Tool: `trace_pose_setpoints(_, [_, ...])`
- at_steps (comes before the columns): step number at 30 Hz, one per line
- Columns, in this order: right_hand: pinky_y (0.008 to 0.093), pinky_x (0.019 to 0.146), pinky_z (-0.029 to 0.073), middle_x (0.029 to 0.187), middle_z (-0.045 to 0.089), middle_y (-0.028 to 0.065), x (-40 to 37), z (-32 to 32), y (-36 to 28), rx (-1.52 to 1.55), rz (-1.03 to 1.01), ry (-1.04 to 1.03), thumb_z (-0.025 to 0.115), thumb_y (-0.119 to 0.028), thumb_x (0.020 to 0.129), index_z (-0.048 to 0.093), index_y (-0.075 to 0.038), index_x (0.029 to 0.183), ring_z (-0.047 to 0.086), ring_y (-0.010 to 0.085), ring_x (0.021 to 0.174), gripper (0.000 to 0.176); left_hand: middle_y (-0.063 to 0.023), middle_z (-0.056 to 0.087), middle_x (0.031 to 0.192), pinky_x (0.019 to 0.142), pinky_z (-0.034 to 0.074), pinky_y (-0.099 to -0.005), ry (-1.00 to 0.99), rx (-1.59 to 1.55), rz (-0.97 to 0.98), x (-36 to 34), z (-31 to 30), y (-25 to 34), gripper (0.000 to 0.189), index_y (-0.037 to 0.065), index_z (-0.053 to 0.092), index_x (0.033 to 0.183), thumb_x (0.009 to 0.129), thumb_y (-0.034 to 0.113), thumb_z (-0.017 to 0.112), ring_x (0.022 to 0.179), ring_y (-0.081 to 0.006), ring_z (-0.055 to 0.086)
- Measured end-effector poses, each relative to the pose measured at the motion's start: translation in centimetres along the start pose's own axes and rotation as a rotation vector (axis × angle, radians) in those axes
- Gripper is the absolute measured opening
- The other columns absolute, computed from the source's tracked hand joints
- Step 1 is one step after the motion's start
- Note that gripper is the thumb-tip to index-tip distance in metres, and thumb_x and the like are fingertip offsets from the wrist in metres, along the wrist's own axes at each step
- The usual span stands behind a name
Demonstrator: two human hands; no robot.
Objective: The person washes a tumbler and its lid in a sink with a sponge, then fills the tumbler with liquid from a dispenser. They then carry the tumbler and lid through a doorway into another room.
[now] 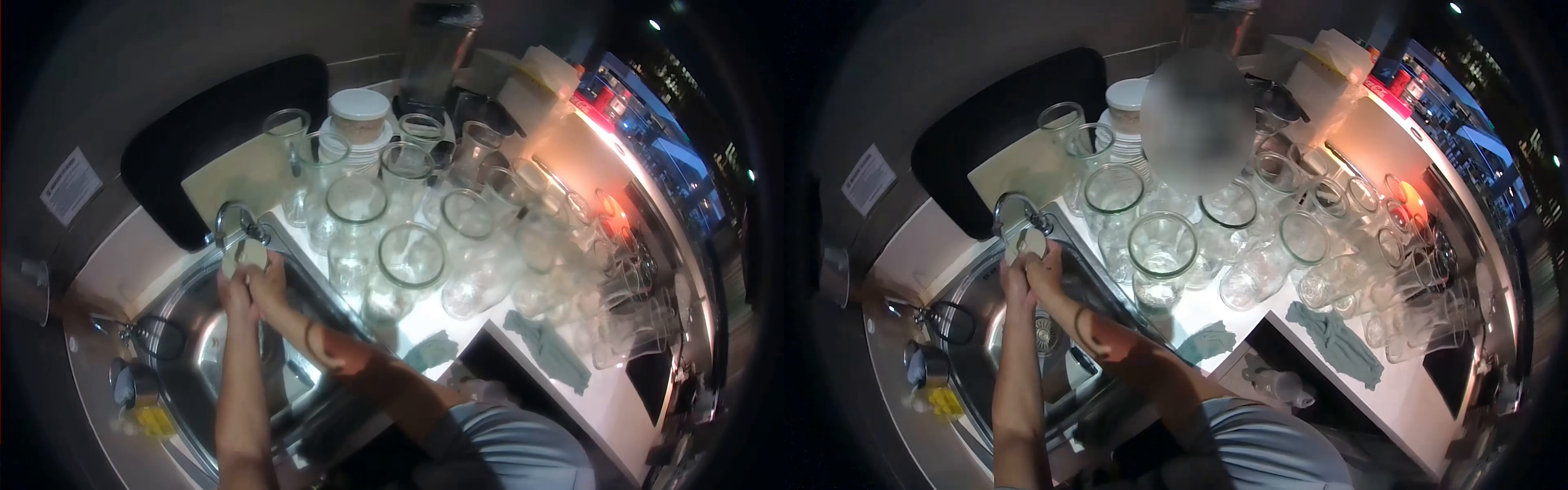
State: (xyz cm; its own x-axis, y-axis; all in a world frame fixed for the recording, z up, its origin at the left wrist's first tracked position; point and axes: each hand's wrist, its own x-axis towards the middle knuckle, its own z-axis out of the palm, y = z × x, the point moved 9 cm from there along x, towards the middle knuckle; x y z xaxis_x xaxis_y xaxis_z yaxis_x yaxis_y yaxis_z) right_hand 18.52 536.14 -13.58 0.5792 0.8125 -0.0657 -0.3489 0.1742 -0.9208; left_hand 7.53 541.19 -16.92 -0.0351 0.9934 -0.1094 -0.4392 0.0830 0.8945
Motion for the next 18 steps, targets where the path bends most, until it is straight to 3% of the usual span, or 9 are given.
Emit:
trace_pose_setpoints(2, [0.0362,0.079,0.054,0.109,0.060,0.0134,0.4,-0.3,1.7,0.008,0.143,0.024,0.072,-0.018,0.089,0.050,-0.004,0.120,0.061,0.0210,0.097,0.041,-0.0159,0.063,0.119,0.089,0.055,-0.0365,-0.092,-0.020,-0.008,-0.7,0.6,2.2,0.041,0.001,0.050,0.134,0.094,0.001,0.056,0.104,-0.0266,0.065])
trace_pose_setpoints(3, [0.0350,0.065,0.053,0.100,0.060,0.0101,-0.8,-0.2,1.0,0.094,0.393,-0.056,0.075,-0.028,0.089,0.051,-0.005,0.110,0.060,0.0162,0.083,0.040,-0.0165,0.062,0.120,0.089,0.055,-0.0367,-0.138,-0.035,-0.013,-0.8,0.5,3.0,0.042,0.001,0.049,0.134,0.093,0.000,0.057,0.105,-0.0262,0.065])
trace_pose_setpoints(6, [0.0337,0.062,0.053,0.097,0.062,0.0087,-1.6,0.3,2.2,-0.039,0.681,-0.393,0.073,-0.036,0.090,0.054,-0.005,0.114,0.061,0.0143,0.074,0.043,-0.0163,0.062,0.119,0.087,0.054,-0.0353,-0.161,0.093,0.061,0.3,-0.1,4.9,0.044,0.001,0.049,0.136,0.093,0.002,0.057,0.102,-0.0241,0.064])
trace_pose_setpoints(9, [0.0332,0.060,0.052,0.094,0.063,0.0053,0.4,1.2,1.8,0.270,0.462,-0.315,0.070,-0.044,0.090,0.058,-0.007,0.116,0.061,0.0158,0.066,0.046,-0.0146,0.065,0.112,0.082,0.053,-0.0330,-0.208,0.260,-0.025,0.4,-0.3,4.9,0.039,0.001,0.054,0.132,0.095,0.011,0.058,0.098,-0.0209,0.065])
trace_pose_setpoints(12, [0.0354,0.063,0.052,0.091,0.065,0.0061,3.9,2.3,6.0,-0.168,0.199,-0.449,0.069,-0.045,0.089,0.060,-0.009,0.118,0.064,0.0179,0.069,0.047,-0.0116,0.067,0.104,0.074,0.052,-0.0306,-0.217,0.494,-0.090,1.0,-1.7,3.6,0.034,0.002,0.059,0.125,0.098,0.022,0.058,0.090,-0.0179,0.065])
trace_pose_setpoints(13, [0.0411,0.068,0.052,0.092,0.067,0.0110,3.6,1.5,2.9,-0.556,0.019,-0.349,0.066,-0.038,0.091,0.061,-0.006,0.115,0.067,0.0281,0.076,0.041,-0.0106,0.067,0.102,0.072,0.051,-0.0303,-0.190,0.464,-0.040,0.7,-1.2,3.7,0.034,0.002,0.060,0.123,0.099,0.026,0.057,0.087,-0.0176,0.065])
trace_pose_setpoints(16, [0.0457,0.078,0.052,0.103,0.066,0.0209,-1.1,1.7,-4.1,-0.744,-0.355,-0.183,0.059,-0.029,0.095,0.058,-0.001,0.118,0.067,0.0386,0.092,0.036,-0.0091,0.067,0.099,0.077,0.051,-0.0322,-0.009,0.334,-0.135,0.8,-2.7,2.8,0.038,0.003,0.065,0.120,0.098,0.032,0.059,0.090,-0.0169,0.063])
trace_pose_setpoints(17, [0.0473,0.081,0.051,0.107,0.064,0.0231,-1.5,1.9,-4.0,-0.642,-0.462,-0.149,0.057,-0.026,0.095,0.056,0.000,0.120,0.064,0.0410,0.097,0.036,-0.0089,0.066,0.099,0.080,0.051,-0.0333,0.070,0.280,-0.208,0.9,-3.6,2.1,0.039,0.003,0.066,0.120,0.097,0.034,0.060,0.093,-0.0167,0.063])
trace_pose_setpoints(18, [0.0489,0.085,0.049,0.111,0.062,0.0253,-2.1,2.1,-4.1,-0.538,-0.563,-0.113,0.055,-0.023,0.095,0.055,0.001,0.122,0.061,0.0434,0.101,0.036,-0.0089,0.066,0.101,0.081,0.051,-0.0340,0.028,0.486,-0.111,1.8,-3.8,2.0,0.041,0.003,0.066,0.121,0.096,0.035,0.061,0.094,-0.0175,0.063])
